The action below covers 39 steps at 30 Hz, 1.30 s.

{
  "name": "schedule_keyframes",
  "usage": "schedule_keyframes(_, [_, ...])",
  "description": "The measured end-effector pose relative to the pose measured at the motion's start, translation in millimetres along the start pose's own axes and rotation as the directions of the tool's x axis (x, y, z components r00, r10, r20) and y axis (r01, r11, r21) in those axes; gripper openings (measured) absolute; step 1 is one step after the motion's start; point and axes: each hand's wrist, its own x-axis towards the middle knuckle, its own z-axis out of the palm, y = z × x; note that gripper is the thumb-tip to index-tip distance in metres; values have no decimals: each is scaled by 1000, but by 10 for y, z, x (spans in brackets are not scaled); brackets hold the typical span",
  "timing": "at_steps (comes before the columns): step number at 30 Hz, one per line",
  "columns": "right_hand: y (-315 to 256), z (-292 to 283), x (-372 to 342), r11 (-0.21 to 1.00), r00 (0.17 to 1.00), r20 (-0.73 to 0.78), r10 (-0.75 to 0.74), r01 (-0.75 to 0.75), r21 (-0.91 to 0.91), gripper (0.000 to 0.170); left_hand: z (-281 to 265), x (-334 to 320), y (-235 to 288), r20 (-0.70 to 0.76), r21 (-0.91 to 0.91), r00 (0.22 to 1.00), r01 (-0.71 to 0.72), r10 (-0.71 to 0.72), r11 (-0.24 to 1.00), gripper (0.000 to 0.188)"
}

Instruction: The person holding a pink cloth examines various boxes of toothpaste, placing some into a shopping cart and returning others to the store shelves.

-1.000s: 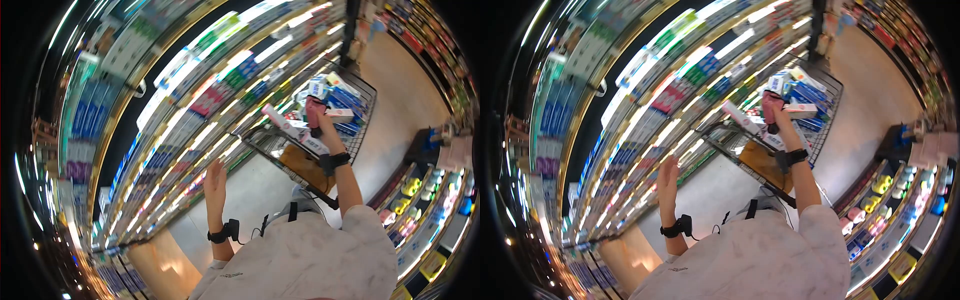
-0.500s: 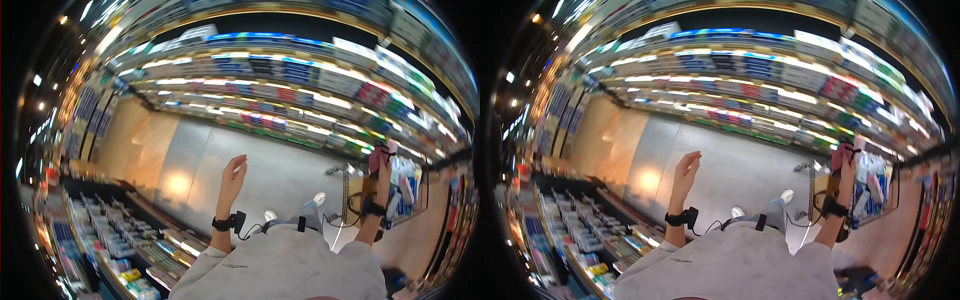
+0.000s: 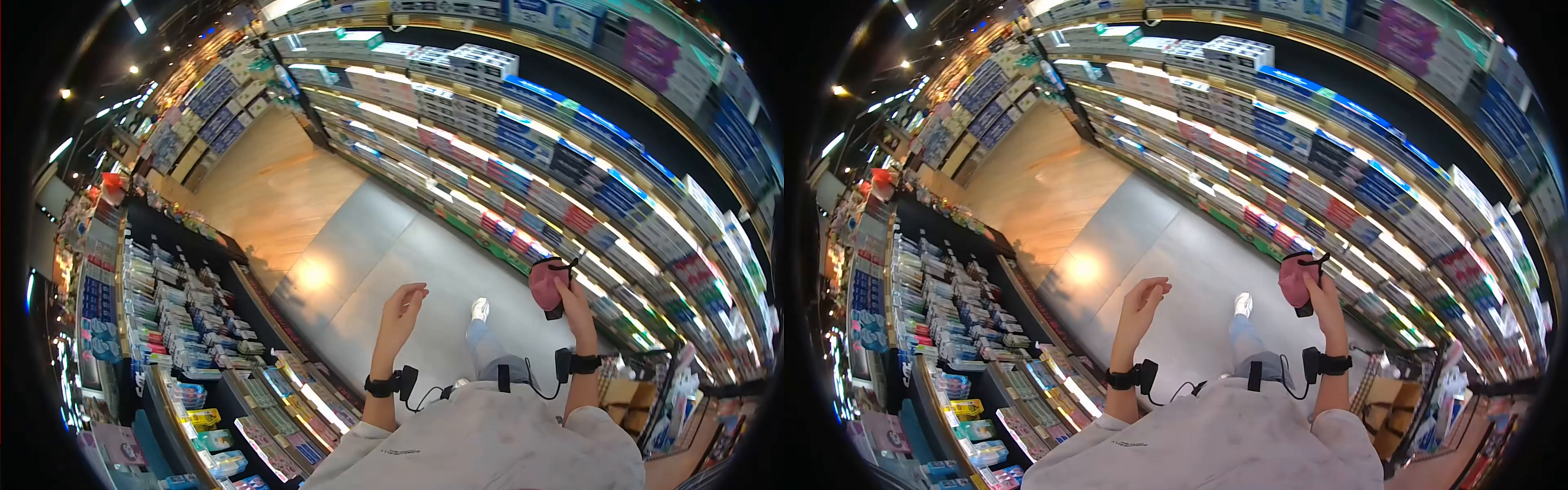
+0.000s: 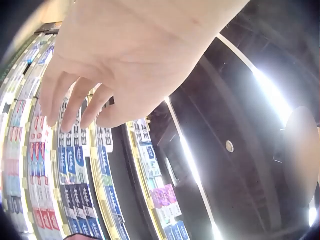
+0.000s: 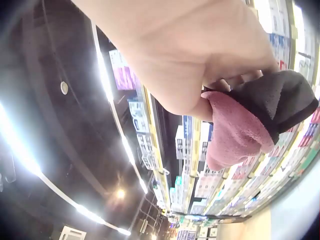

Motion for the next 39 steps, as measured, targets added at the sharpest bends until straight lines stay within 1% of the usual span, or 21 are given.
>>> schedule_keyframes(2, [-263, 375, 300, 986, 998, 39, -45, 38, 163, 35, -162, 331, -41, -47, 48, 999, -11, 13, 999, 28])
schedule_keyframes(5, [-286, 719, 1015, 980, 996, 77, -48, 32, 194, 38, -378, 932, 66, -112, 89, 994, -7, 17, 996, 26])
schedule_keyframes(6, [-228, 799, 1308, 974, 986, 157, -47, 10, 224, 39, -427, 1195, 90, -143, 98, 989, -34, 48, 995, 25])
schedule_keyframes(8, [-385, 993, 1708, 972, 983, 161, -86, 48, 230, 39, -585, 1725, 99, -184, 128, 978, -73, 96, 989, 24])
schedule_keyframes(9, [-506, 1078, 1832, 970, 983, 157, -94, 55, 236, 40, -648, 1951, 249, -200, 151, 970, -106, 136, 983, 23])
schedule_keyframes(10, [-839, 1117, 1850, 975, 979, 166, -118, 83, 204, 40, -669, 2218, 425, -210, 168, 962, -142, 176, 976, 23])
schedule_keyframes(11, [-1012, 1157, 1964, 969, 979, 168, -113, 72, 235, 39, -679, 2504, 570, -219, 176, 951, -184, 221, 967, 22])
schedule_keyframes(13, [-1268, 1202, 2206, 956, 981, 164, -107, 56, 288, 38, -723, 3032, 763, -245, 208, 923, -249, 297, 946, 22])
schedule_keyframes(14, [-1407, 1194, 2305, 965, 979, 175, -104, 57, 256, 38, -758, 3285, 846, -255, 221, 908, -280, 333, 934, 21])
schedule_keyframes(17, [-1581, 1206, 2609, 961, 984, 136, -115, 76, 267, 37, -883, 4024, 1004, -288, 213, 871, -346, 397, 914, 24])
schedule_keyframes(18, [-1633, 1238, 2677, 938, 982, 112, -150, 105, 331, 35, -963, 4294, 1014, -302, 238, 858, -355, 416, 904, 24])
schedule_keyframes(21, [-1712, 1277, 2835, 928, 992, 108, -69, 24, 372, 35, -1253, 5194, 951, -340, 304, 806, -393, 484, 868, 26])
schedule_keyframes(23, [-1775, 1323, 2900, 941, 993, 107, -46, 7, 340, 36, -1416, 5833, 956, -359, 335, 760, -438, 543, 834, 28])
schedule_keyframes(26, [-1827, 1493, 2976, 938, 999, 36, -21, 7, 346, 37, -1796, 6971, 838, -312, 432, 739, -449, 597, 782, 39])
schedule_keyframes(27, [-1860, 1570, 2996, 945, 1000, -2, -2, 2, 328, 37, -1838, 7276, 877, -316, 491, 715, -439, 624, 752, 48])
schedule_keyframes(29, [-1939, 1768, 3032, 955, 996, -86, 36, -9, 298, 36, -1974, 7953, 899, -245, 605, 661, -468, 710, 644, 55])
schedule_keyframes(32, [-2167, 2284, 3130, 910, 976, -213, 36, 56, 411, 35, -1990, 8717, 1004, -221, 691, 443, -557, 869, 460, 66])
schedule_keyframes(35, [-2237, 2702, 3234, 915, 955, -286, 84, 39, 400, 35, -1994, 9179, 988, -195, 856, 508, -329, 839, 398, 76])
schedule_keyframes(36, [-2337, 2895, 3291, 922, 949, -303, 86, 39, 386, 35, -2006, 9193, 1112, -191, 830, 577, -336, 794, 444, 76])
schedule_keyframes(37, [-2410, 3028, 3336, 927, 944, -315, 93, 34, 373, 35, -2060, 9307, 1071, -158, 808, 604, -376, 782, 453, 73])
schedule_keyframes(39, [-2479, 3208, 3421, 958, 946, -309, 97, -5, 286, 36, -2079, 9410, 989, -127, 712, 616, -489, 777, 504, 66])
